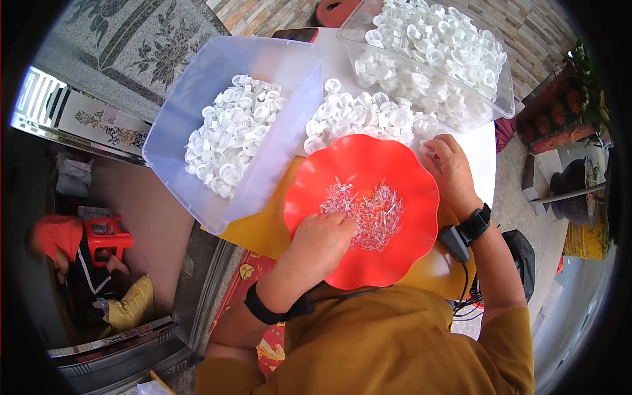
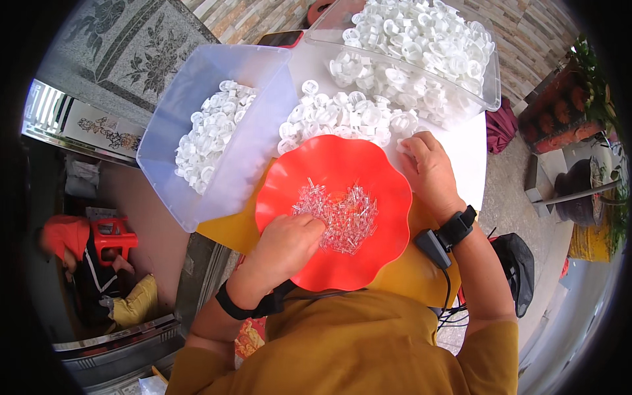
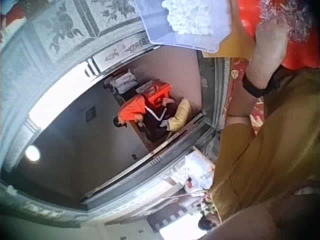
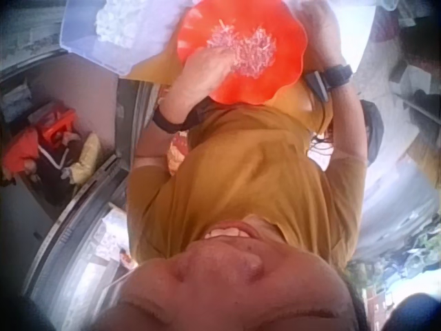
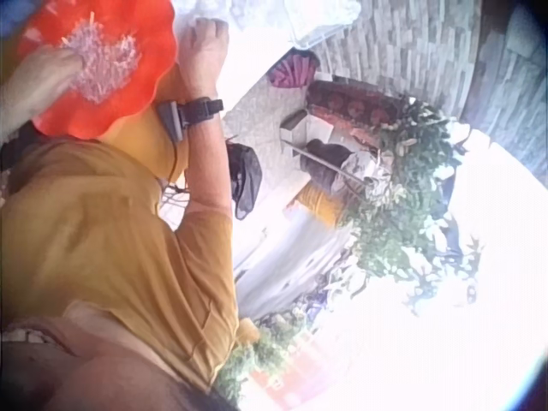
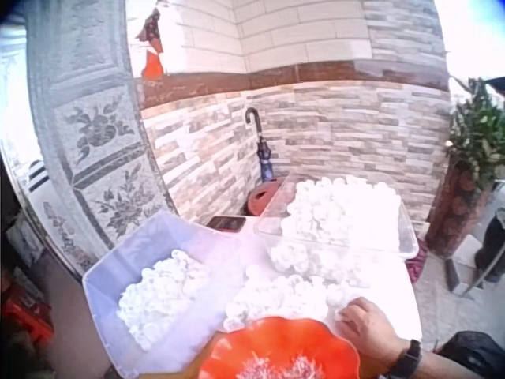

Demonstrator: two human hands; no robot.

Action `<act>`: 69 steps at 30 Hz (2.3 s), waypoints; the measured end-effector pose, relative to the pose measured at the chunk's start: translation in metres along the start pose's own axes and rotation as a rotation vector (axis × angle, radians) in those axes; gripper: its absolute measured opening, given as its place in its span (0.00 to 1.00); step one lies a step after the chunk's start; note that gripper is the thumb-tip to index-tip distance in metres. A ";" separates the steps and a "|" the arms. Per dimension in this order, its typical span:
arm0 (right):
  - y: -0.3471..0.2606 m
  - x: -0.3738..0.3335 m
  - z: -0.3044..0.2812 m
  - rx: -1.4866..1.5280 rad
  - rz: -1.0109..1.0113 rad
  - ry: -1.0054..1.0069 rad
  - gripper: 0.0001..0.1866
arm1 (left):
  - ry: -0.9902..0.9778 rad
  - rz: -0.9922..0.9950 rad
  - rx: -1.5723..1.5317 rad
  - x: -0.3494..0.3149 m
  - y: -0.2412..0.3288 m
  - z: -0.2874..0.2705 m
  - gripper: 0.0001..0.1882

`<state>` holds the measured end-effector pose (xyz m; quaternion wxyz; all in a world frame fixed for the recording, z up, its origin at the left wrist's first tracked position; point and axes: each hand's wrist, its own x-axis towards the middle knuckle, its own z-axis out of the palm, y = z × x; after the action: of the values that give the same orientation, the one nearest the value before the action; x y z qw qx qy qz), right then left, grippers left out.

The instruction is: Assembling small LED lights into white plastic housing components.

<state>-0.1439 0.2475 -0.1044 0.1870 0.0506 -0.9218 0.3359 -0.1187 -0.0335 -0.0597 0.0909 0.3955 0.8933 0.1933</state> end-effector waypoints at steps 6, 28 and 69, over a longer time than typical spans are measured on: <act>-0.024 -0.011 -0.022 0.072 0.099 -0.010 0.10 | 0.029 -0.090 -0.094 -0.007 0.000 -0.004 0.03; -0.108 -0.087 -0.068 1.064 0.497 -0.137 0.10 | 0.282 -0.234 -1.210 -0.012 0.045 -0.032 0.05; -0.130 -0.069 -0.031 1.460 0.406 -0.489 0.05 | 0.258 -0.081 -1.481 -0.006 0.054 -0.027 0.07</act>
<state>-0.0425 0.1647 -0.0304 -0.1658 0.0636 -0.4749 0.8619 -0.0871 -0.0123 -0.0129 0.2348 0.1721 0.5472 0.7847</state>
